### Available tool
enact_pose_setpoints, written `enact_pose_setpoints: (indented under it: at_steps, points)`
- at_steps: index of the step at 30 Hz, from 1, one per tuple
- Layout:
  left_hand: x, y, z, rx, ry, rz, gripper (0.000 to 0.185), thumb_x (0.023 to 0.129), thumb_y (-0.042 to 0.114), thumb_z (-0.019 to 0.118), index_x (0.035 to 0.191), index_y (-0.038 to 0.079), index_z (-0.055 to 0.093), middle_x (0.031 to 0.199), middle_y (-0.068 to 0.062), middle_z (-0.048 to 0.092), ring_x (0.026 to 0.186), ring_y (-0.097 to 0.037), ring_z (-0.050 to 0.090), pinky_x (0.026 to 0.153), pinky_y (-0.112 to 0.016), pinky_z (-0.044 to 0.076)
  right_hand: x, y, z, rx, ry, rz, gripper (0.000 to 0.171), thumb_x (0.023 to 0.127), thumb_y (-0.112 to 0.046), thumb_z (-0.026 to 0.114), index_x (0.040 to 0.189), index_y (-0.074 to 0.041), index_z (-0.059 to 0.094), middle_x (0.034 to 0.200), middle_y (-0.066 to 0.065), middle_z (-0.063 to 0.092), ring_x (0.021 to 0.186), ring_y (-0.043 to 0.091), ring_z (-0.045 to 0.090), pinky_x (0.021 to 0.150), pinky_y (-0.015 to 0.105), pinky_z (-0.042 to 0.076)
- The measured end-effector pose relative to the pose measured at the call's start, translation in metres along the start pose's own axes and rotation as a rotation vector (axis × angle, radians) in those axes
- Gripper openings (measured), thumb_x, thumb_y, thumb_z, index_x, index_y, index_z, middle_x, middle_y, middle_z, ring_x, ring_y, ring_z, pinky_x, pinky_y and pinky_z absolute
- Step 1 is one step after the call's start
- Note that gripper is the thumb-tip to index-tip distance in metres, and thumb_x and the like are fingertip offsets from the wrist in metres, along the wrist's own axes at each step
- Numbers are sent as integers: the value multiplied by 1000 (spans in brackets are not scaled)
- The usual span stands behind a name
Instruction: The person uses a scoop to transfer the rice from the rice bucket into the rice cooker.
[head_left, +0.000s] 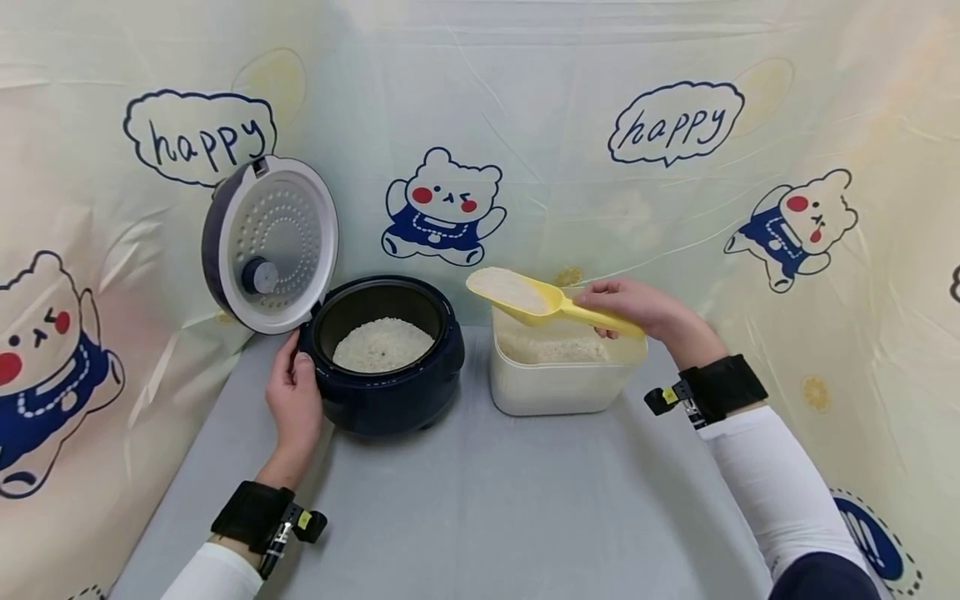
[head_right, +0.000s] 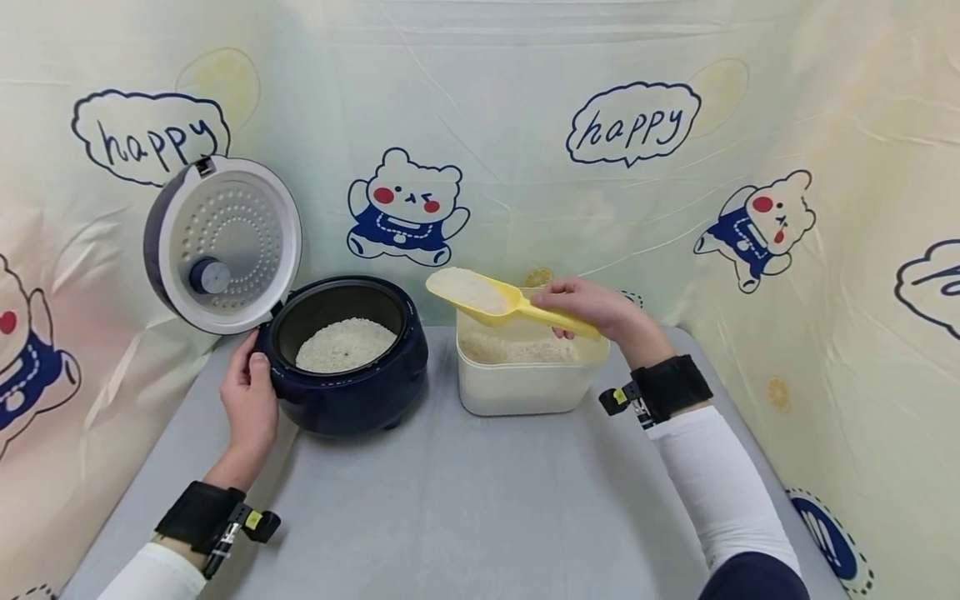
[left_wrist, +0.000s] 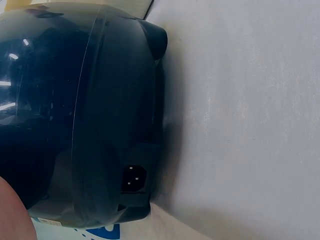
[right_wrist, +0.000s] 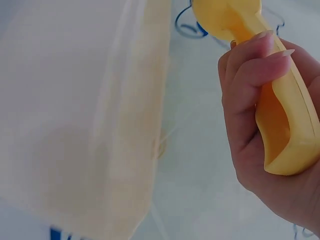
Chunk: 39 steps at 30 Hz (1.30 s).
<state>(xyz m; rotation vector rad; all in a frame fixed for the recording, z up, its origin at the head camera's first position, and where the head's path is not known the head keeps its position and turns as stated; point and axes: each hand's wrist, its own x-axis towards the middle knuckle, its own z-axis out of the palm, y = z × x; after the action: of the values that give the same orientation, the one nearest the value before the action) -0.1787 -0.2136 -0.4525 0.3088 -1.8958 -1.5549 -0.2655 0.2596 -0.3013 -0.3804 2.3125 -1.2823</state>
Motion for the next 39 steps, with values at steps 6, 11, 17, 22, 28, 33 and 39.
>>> enact_pose_setpoints:
  at_steps: [6, 11, 17, 22, 28, 33, 39]
  points:
    - [2, 1, -1, -5, 6, -9, 45, 107, 18, 45, 148, 14, 60, 145, -10, 62, 114, 2, 51, 96, -16, 38, 11, -34, 17, -19, -44, -20, 32, 107, -29, 60, 118, 0, 64, 91, 10, 60, 69, 20, 56, 64, 29, 48]
    - [-3, 10, -2, -20, 0, -12, 45, 106, 14, 44, 148, 5, 58, 145, -15, 61, 112, 5, 50, 95, -14, 38, 22, -58, 34, -78, -98, -28, 30, 106, -27, 60, 119, -1, 65, 94, 13, 61, 72, 23, 56, 66, 30, 49]
    - [-13, 40, -4, -22, -1, -8, 45, 105, 11, 45, 146, 0, 58, 143, -21, 60, 104, 2, 48, 92, -15, 37, 40, -87, 56, -164, -140, -26, 28, 106, -26, 61, 120, -1, 65, 96, 14, 62, 74, 26, 58, 69, 31, 49]
    - [-13, 42, -2, -25, 2, -5, 45, 105, 11, 44, 146, 1, 59, 139, -21, 62, 102, 1, 48, 91, -16, 36, 51, -112, 72, -217, -140, -26, 25, 105, -23, 62, 118, -1, 66, 97, 14, 64, 71, 23, 59, 66, 29, 49]
    - [-12, 41, -1, -38, 2, -4, 45, 104, 10, 44, 145, -2, 58, 142, -24, 60, 107, 3, 51, 93, -15, 37, 60, -124, 85, -278, -136, 9, 23, 104, -18, 63, 118, -1, 68, 102, 17, 65, 71, 24, 61, 67, 28, 52]
    - [-10, 37, -2, -33, -1, -6, 46, 104, 11, 43, 146, -1, 57, 142, -25, 59, 107, 2, 50, 94, -15, 37, 63, -126, 91, -310, -131, 3, 21, 103, -18, 64, 116, -2, 70, 101, 16, 67, 71, 23, 61, 66, 28, 53]
    - [1, 5, 0, -26, 21, -13, 46, 105, 12, 45, 147, 8, 60, 138, -15, 64, 104, -1, 47, 92, -16, 36, 64, -137, 95, -333, -110, -14, 22, 103, -14, 63, 119, 0, 68, 104, 16, 66, 71, 23, 62, 65, 27, 54]
